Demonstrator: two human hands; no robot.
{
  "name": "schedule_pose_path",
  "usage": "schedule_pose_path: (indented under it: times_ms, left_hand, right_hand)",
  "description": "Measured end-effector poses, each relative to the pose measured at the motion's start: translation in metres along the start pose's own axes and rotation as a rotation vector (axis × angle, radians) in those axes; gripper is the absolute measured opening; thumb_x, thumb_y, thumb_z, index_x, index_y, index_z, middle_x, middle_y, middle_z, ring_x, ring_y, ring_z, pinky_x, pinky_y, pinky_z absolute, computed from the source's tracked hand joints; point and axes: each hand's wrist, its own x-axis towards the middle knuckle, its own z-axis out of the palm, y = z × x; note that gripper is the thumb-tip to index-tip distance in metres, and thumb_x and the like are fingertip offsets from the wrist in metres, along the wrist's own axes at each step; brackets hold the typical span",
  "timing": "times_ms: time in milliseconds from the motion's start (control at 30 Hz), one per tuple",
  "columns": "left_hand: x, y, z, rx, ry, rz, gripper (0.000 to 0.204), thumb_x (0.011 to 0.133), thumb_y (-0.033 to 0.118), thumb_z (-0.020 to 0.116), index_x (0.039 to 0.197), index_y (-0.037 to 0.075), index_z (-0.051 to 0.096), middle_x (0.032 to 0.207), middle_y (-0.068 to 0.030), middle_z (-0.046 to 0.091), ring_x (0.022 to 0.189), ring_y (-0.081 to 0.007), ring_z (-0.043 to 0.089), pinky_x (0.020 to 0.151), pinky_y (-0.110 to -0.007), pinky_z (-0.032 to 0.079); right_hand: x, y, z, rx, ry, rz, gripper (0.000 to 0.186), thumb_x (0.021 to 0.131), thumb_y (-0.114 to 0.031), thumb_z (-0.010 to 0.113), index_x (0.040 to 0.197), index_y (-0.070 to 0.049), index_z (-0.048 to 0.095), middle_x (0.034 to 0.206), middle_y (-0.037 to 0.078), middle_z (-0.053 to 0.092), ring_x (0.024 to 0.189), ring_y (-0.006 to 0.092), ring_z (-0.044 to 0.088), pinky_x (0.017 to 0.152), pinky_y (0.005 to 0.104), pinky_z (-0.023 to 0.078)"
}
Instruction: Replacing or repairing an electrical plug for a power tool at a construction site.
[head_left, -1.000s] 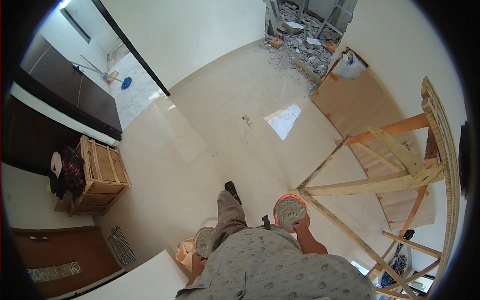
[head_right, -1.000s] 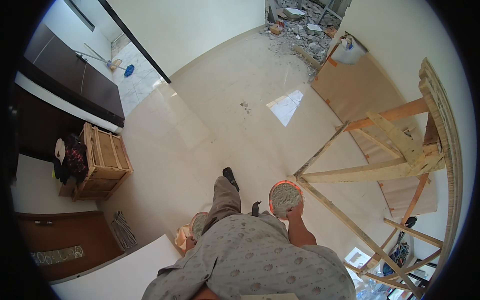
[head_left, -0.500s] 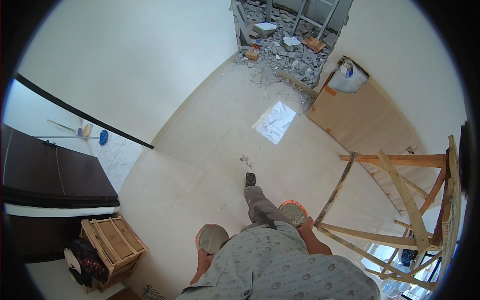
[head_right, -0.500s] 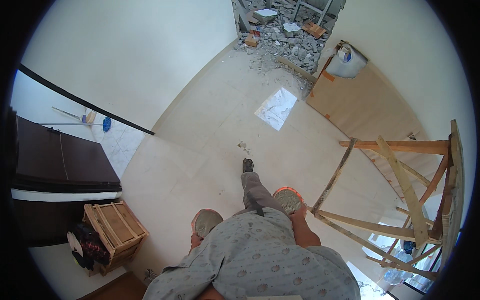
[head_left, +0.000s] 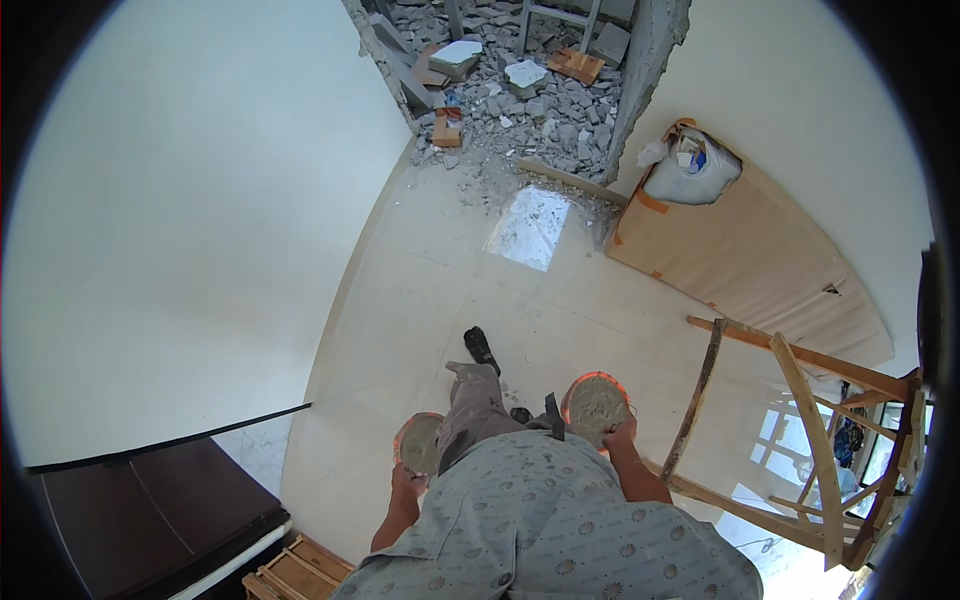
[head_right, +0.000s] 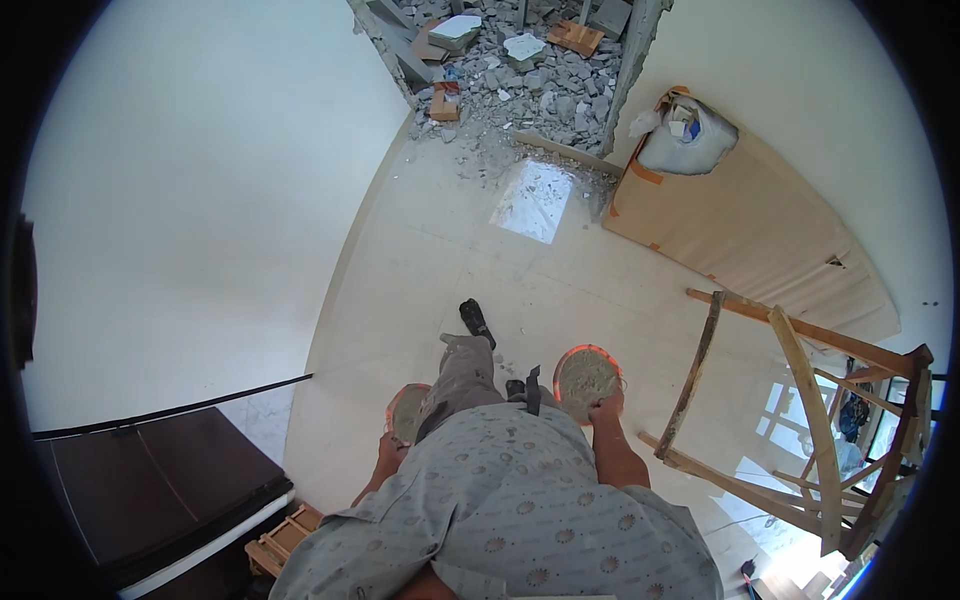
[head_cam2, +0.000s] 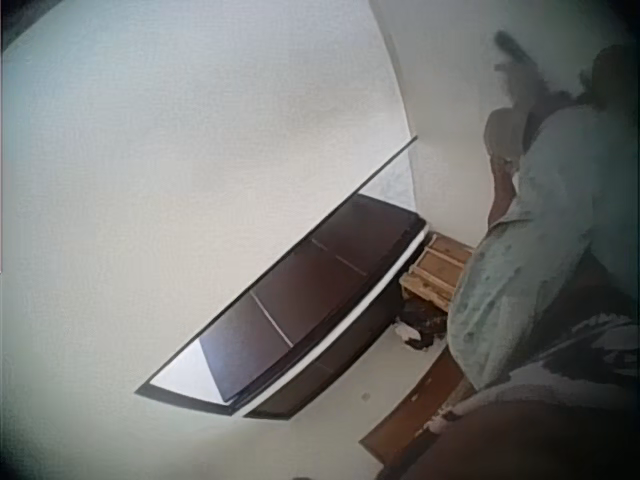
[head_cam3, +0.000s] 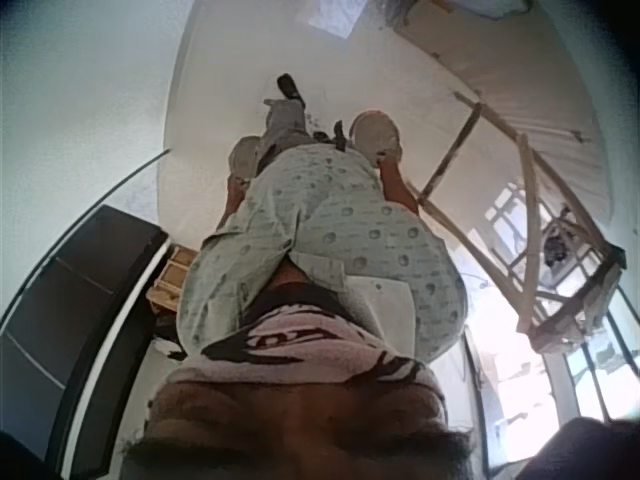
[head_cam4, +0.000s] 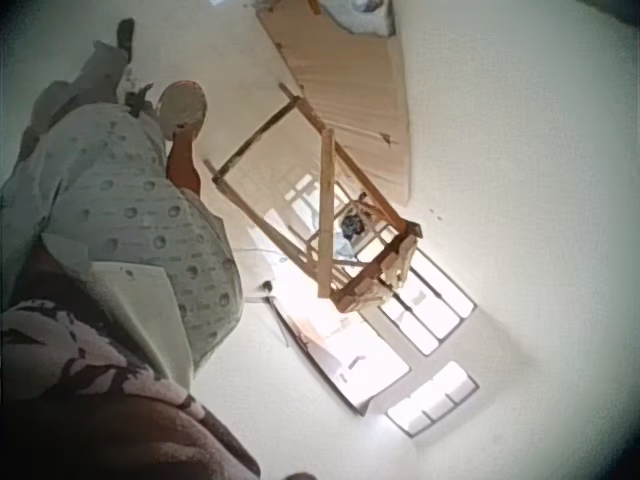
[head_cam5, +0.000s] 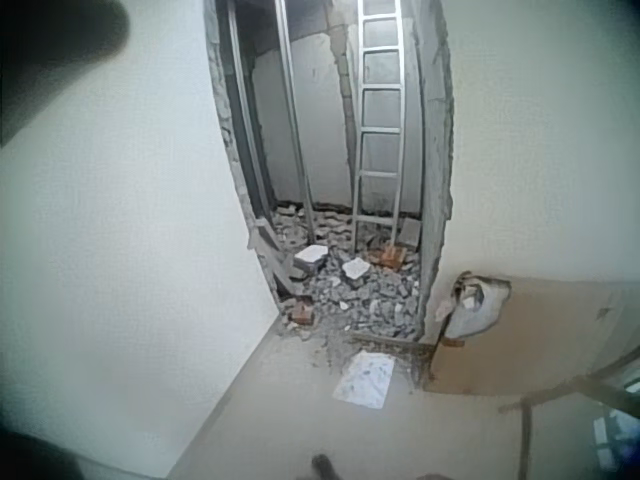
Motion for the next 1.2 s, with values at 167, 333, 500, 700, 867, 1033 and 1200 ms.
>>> schedule_pose_path:
  times_ms: [167,333,500,700,867,1033,1200]
  left_hand:
    - [0.152,0.055,0.013,0.198,-0.022,-0.007,0.020,0.090,0.022,0.050,0.105,0.011,0.056,0.095,-0.0035,0.059,0.079,-0.0206,0.056,0.074,-0.035,0.047]
    - [0.279,0.136,0.038,-0.038,-0.010,-0.081,0.021,0.090,0.021,0.050,0.107,0.009,0.055,0.091,-0.0046,0.057,0.072,-0.0199,0.054,0.069,-0.032,0.049]
    - [0.365,0.282,0.124,-0.402,0.294,-0.410,0.021,0.090,0.019,0.049,0.108,0.009,0.052,0.082,-0.0055,0.053,0.061,-0.0156,0.045,0.057,-0.030,0.043]
    - [0.464,0.383,0.243,-0.217,0.353,-0.459,0.013,0.089,0.022,0.052,0.085,0.011,0.046,0.065,-0.0023,0.038,0.055,-0.0148,0.039,0.053,-0.033,0.039]
    - [0.530,0.434,0.295,-0.149,0.312,-0.470,0.010,0.088,0.017,0.055,0.087,0.009,0.049,0.068,-0.0018,0.043,0.057,-0.0132,0.043,0.057,-0.030,0.042]
    - [0.608,0.450,0.390,-0.114,0.240,-0.511,0.012,0.088,0.019,0.059,0.084,0.011,0.050,0.072,0.0005,0.044,0.060,-0.0113,0.042,0.058,-0.025,0.043]
    - [0.681,0.444,0.460,-0.047,0.212,-0.565,0.012,0.088,0.020,0.059,0.084,0.012,0.051,0.072,0.0019,0.042,0.065,-0.0107,0.040,0.065,-0.025,0.042]
  right_hand:
    - [-0.035,-0.034,0.099,0.106,-0.005,0.004,0.026,0.086,-0.042,0.054,0.079,-0.018,0.057,0.059,-0.002,0.039,0.046,0.0133,0.031,0.046,0.0304,0.032]
    - [-0.054,-0.071,0.204,0.157,0.009,0.093,0.034,0.089,-0.046,0.050,0.075,-0.016,0.047,0.057,-0.004,0.033,0.046,0.0131,0.028,0.050,0.0292,0.032]
    - [-0.017,-0.104,0.309,0.220,-0.071,0.107,0.036,0.092,-0.047,0.047,0.075,-0.016,0.041,0.053,-0.004,0.024,0.046,0.0124,0.025,0.050,0.0303,0.030]
    - [0.030,-0.138,0.421,0.325,-0.192,0.066,0.030,0.092,-0.032,0.050,0.067,-0.017,0.041,0.054,-0.003,0.025,0.048,0.0110,0.028,0.050,0.0287,0.029]
    - [0.006,-0.177,0.521,0.263,-0.152,0.078,0.026,0.093,-0.025,0.050,0.069,-0.015,0.043,0.056,-0.001,0.033,0.051,0.0123,0.035,0.056,0.0276,0.037]
    - [0.072,-0.194,0.566,0.251,-0.157,0.068,0.022,0.088,-0.013,0.053,0.068,-0.015,0.044,0.061,-0.003,0.041,0.054,0.0123,0.039,0.060,0.0275,0.043]
    - [0.126,-0.192,0.619,0.143,-0.175,0.020,0.029,0.095,-0.024,0.053,0.069,-0.016,0.042,0.063,-0.005,0.041,0.062,0.0123,0.043,0.069,0.0291,0.044]
